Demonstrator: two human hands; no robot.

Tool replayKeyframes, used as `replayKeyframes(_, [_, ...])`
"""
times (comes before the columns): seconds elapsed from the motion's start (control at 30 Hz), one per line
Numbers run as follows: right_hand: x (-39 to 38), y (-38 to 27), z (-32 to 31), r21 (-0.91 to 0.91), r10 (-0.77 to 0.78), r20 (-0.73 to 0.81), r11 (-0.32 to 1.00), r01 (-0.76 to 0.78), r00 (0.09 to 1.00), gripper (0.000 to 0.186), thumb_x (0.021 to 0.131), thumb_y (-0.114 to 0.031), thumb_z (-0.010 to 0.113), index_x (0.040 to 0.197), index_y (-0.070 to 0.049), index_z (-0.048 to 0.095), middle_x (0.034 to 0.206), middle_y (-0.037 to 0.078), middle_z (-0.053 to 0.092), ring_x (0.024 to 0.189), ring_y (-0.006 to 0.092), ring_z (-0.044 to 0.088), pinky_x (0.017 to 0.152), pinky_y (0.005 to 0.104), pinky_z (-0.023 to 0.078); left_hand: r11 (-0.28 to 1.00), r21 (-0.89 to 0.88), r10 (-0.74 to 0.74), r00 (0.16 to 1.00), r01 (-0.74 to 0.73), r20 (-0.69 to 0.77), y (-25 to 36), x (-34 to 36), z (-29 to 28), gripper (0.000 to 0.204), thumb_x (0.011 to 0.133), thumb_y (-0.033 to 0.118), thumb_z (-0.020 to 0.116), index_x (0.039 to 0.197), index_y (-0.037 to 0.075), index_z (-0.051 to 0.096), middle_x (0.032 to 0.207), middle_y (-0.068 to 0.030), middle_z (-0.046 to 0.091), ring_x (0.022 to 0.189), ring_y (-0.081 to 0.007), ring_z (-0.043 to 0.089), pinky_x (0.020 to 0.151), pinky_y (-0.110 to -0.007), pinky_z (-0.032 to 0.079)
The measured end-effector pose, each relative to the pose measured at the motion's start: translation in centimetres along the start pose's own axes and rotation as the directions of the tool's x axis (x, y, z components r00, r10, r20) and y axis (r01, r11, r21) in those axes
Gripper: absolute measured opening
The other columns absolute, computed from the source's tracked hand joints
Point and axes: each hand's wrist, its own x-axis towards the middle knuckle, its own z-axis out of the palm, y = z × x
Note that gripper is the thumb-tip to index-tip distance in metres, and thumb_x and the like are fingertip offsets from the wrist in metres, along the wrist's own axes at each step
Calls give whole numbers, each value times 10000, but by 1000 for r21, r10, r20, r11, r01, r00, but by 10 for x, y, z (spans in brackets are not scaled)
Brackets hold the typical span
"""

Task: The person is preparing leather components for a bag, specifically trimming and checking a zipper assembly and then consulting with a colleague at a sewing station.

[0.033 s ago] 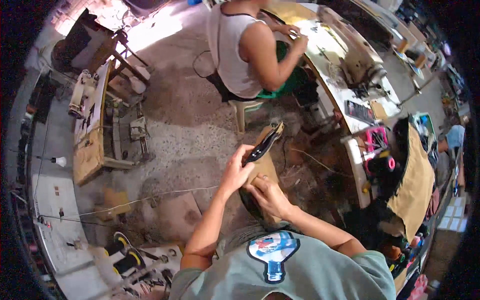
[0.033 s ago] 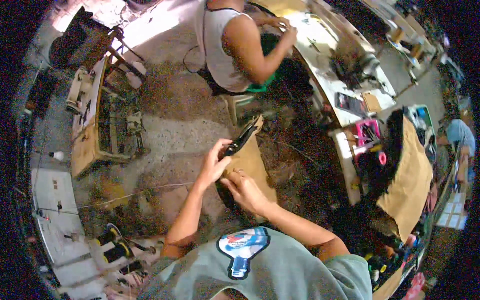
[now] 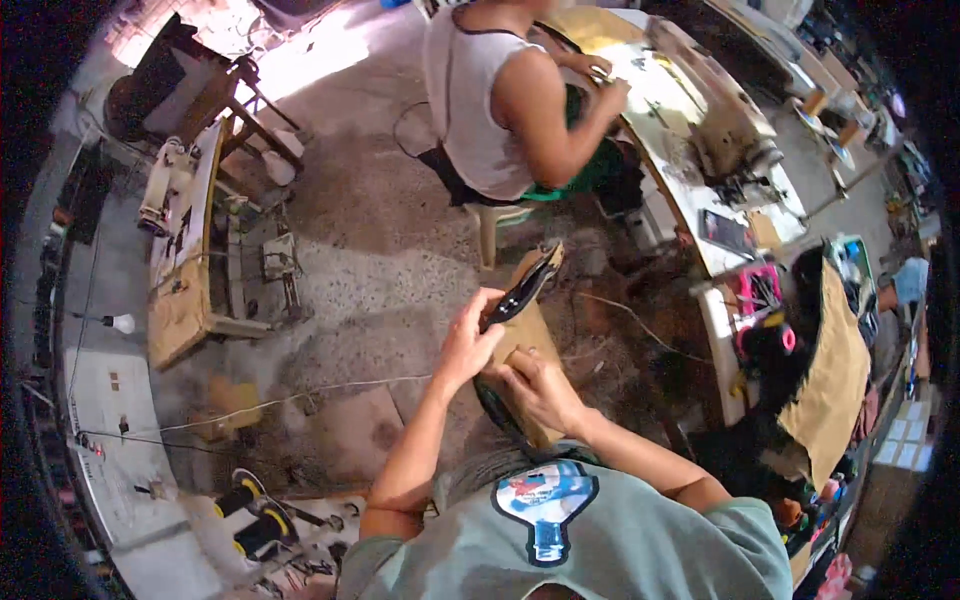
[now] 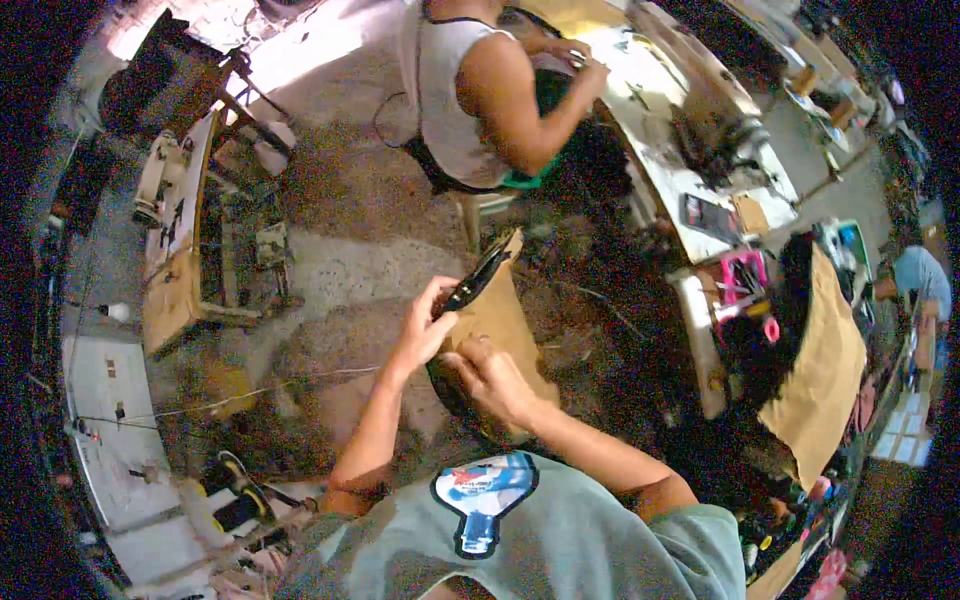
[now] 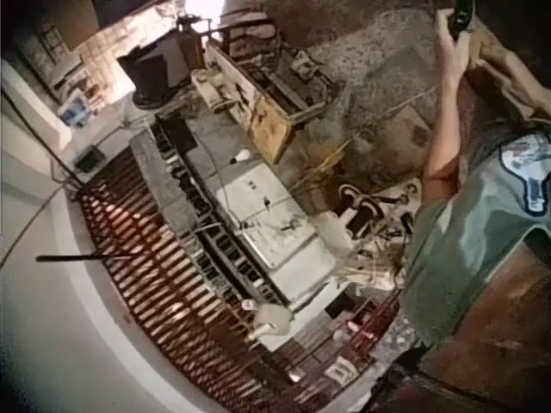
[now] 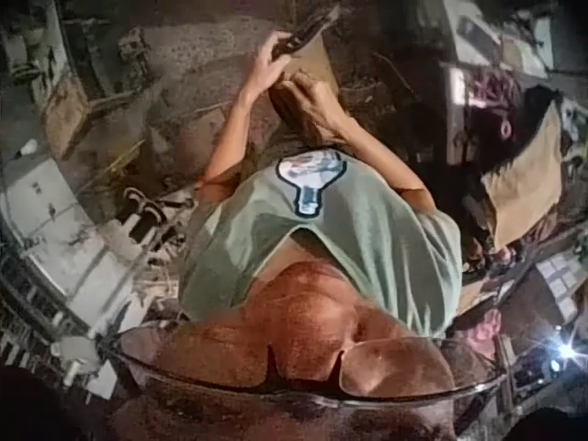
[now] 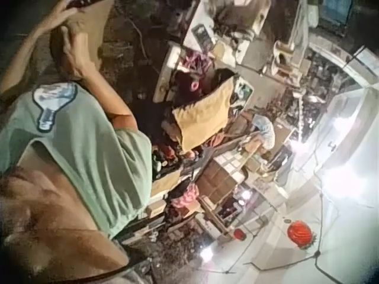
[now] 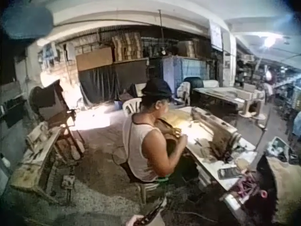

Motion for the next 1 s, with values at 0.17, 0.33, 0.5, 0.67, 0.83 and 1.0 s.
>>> replayKeyframes(0.17, [114, 7, 14, 405, 302, 46, 866, -294, 952, 277, 910, -257, 466, 836, -29, 606, 652, -14, 462, 605, 73, 412, 555, 251, 363, 995, 100, 17, 1000, -16, -5, -12, 40, -116, 370, 704, 17, 604, 1057, 35, 496, 872, -77, 595, 748, -137, 544, 686, -294, 455])
replayKeyframes(0.33, [198, 31, 29, 618, 238, 106, 745, -251, 966, 291, 903, -236, 433, 949, 6, 587, 674, -11, 492, 628, 71, 455, 569, 215, 368, 958, 284, 100, 980, -49, -171, -12, 80, -239, 399, 731, 126, 693, 1085, 17, 546, 844, -54, 585, 689, -116, 513, 624, -265, 433])
replayKeyframes(0.5, [281, 30, 47, 623, 338, 158, 695, -359, 928, 228, 879, -132, 478, 1031, -4, 589, 734, 7, 526, 692, 95, 514, 626, 215, 403, 944, 327, 128, 966, -49, -226, -14, 142, -304, 308, 804, 152, 623, 1064, -3, 565, 805, -65, 558, 663, -116, 491, 588, -252, 396])
replayKeyframes(0.67, [408, 32, 64, 601, 237, 91, 761, -243, 967, 231, 860, -87, 541, 1051, 39, 567, 798, 52, 596, 727, 114, 566, 663, 248, 475, 966, 259, 51, 972, 10, -228, -42, 203, -343, 327, 801, 156, 622, 1069, -19, 554, 768, -72, 543, 640, -118, 473, 577, -258, 392])
replayKeyframes(0.83, [540, 36, 68, 688, 256, 20, 698, -199, 966, 254, 867, -122, 544, 1077, 18, 574, 747, 12, 561, 711, 87, 544, 680, 235, 464, 958, 259, -100, 990, 121, -96, -34, 272, -406, 323, 809, 146, 612, 1068, -34, 547, 818, -89, 571, 680, -121, 512, 603, -259, 418])
replayKeyframes(1.0, [635, 28, 64, 696, 270, -40, 698, -167, 962, 258, 889, -146, 512, 1080, 16, 574, 704, 2, 526, 652, 74, 495, 621, 230, 439, 969, 78, -230, 971, 234, -63, -40, 356, -449, 302, 841, 148, 580, 1085, -28, 552, 820, -35, 590, 703, -74, 498, 609, -232, 416])
